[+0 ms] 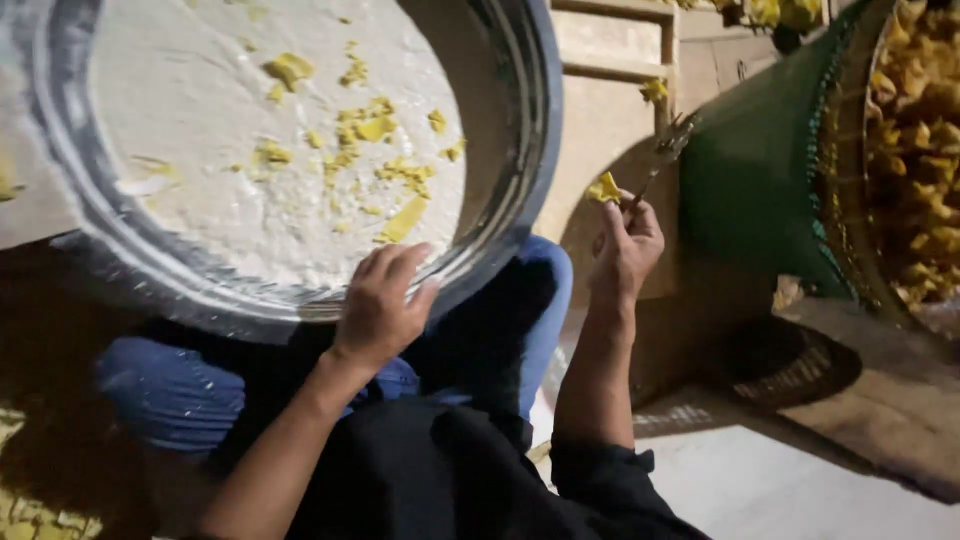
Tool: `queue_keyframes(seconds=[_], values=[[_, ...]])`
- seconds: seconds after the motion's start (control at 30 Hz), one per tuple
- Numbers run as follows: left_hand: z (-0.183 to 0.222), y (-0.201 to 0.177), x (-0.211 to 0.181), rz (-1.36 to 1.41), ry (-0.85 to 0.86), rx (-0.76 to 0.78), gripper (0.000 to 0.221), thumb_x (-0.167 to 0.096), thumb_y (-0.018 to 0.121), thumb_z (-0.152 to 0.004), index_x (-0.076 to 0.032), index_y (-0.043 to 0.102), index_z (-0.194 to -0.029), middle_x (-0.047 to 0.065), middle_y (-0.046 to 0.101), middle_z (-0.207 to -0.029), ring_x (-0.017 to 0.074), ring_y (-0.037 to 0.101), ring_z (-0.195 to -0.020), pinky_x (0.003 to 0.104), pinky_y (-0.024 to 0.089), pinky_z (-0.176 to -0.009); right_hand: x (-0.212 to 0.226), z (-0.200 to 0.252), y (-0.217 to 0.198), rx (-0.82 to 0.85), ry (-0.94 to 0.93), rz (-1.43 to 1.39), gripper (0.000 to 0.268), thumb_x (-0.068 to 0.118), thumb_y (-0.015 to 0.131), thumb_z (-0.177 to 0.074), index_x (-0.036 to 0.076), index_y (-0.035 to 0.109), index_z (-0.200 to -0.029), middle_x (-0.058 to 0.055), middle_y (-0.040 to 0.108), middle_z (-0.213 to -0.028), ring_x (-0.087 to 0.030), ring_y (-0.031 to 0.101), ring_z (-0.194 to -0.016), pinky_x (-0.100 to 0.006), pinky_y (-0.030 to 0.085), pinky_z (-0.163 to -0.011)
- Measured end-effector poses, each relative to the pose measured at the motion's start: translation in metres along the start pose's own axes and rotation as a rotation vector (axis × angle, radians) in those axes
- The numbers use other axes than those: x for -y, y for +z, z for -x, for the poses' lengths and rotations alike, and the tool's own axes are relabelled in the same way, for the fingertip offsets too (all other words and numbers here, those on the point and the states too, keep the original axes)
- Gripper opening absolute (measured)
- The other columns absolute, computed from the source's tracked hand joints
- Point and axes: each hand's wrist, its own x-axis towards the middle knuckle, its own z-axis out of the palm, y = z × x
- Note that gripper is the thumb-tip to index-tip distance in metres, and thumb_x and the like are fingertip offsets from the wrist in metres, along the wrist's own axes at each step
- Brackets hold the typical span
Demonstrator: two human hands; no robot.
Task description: The person scoops white powder from a large metal bowl using a fork and places it onto small yellow dough squares. They fold each square over the powder and pinch the edges to seal it, then place the finished pieces into a wooden tray. The process repeats continuously throughout the clip.
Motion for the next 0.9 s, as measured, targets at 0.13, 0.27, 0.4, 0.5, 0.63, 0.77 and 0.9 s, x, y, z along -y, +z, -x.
queue_keyframes(seconds=[0.13, 0.27, 0.4, 0.5, 0.63, 0.77, 0.9], values=[[-0.04, 0.062, -0.017, -0.014, 0.117, 0.04, 0.037, -0.023, 0.079, -0.085, -0.014, 0.072, -0.121, 0.005, 0.065, -0.103, 0.0276, 0.068, -0.095, 0.039, 0.055, -0.083, -0.042, -0.025, -0.031, -0.069, 0.018, 0.075, 0.006, 0.0, 0.073, -0.094, 0.002, 0.071, -0.1, 0.001, 0.048, -0.065, -0.005, 0.046, -0.04, -0.021, 0.033, -0.036], [-0.093, 0.102, -0.035, -0.12, 0.247, 0.086, 0.031, -0.021, 0.076, -0.084, -0.014, 0.068, -0.113, 0.007, 0.06, -0.101, 0.0268, 0.062, -0.095, 0.038, 0.05, -0.077, -0.132, -0.069, -0.075, -0.105, -0.013, 0.158, 0.013, 0.001, 0.08, -0.088, 0.004, 0.074, -0.099, 0.001, 0.056, -0.07, -0.004, 0.049, -0.054, -0.02, 0.04, -0.047], [-0.15, 0.145, -0.037, -0.234, 0.348, 0.088, 0.021, -0.016, 0.075, -0.08, -0.014, 0.061, -0.094, 0.007, 0.057, -0.096, 0.0275, 0.058, -0.089, 0.039, 0.047, -0.073, -0.212, -0.127, -0.095, -0.148, -0.071, 0.292, 0.021, 0.003, 0.087, -0.079, 0.004, 0.077, -0.098, 0.001, 0.06, -0.07, -0.006, 0.052, -0.064, -0.021, 0.046, -0.056], [-0.174, 0.185, -0.024, -0.244, 0.426, 0.043, 0.015, -0.01, 0.071, -0.081, -0.012, 0.059, -0.089, 0.008, 0.056, -0.094, 0.0276, 0.058, -0.086, 0.04, 0.048, -0.077, -0.229, -0.166, -0.083, -0.236, -0.029, 0.516, 0.018, 0.023, 0.091, -0.073, 0.018, 0.08, -0.086, -0.002, 0.066, -0.065, -0.013, 0.06, -0.06, -0.032, 0.052, -0.056], [-0.179, 0.199, -0.024, -0.239, 0.426, 0.073, 0.016, -0.007, 0.071, -0.076, -0.012, 0.059, -0.085, 0.006, 0.052, -0.084, 0.0263, 0.055, -0.081, 0.041, 0.047, -0.081, -0.196, -0.214, -0.059, -0.321, 0.004, 0.538, 0.018, 0.025, 0.09, -0.071, 0.017, 0.079, -0.084, -0.006, 0.07, -0.072, -0.019, 0.067, -0.069, -0.035, 0.054, -0.066], [-0.176, 0.191, -0.028, -0.223, 0.392, 0.058, 0.01, -0.006, 0.067, -0.084, -0.012, 0.059, -0.084, 0.006, 0.054, -0.085, 0.0262, 0.058, -0.08, 0.039, 0.048, -0.079, -0.203, -0.261, -0.039, -0.194, -0.067, 0.638, 0.024, 0.022, 0.078, -0.074, 0.007, 0.076, -0.092, -0.017, 0.07, -0.087, -0.037, 0.07, -0.088, -0.046, 0.054, -0.085], [-0.177, 0.192, -0.027, -0.237, 0.361, 0.065, 0.009, -0.01, 0.064, -0.094, -0.012, 0.059, -0.086, 0.006, 0.056, -0.086, 0.0262, 0.059, -0.078, 0.039, 0.049, -0.078, -0.262, -0.319, -0.035, -0.172, -0.077, 0.739, 0.01, 0.017, 0.081, -0.076, 0.022, 0.08, -0.085, 0.0, 0.074, -0.078, -0.023, 0.074, -0.079, -0.033, 0.058, -0.077]])
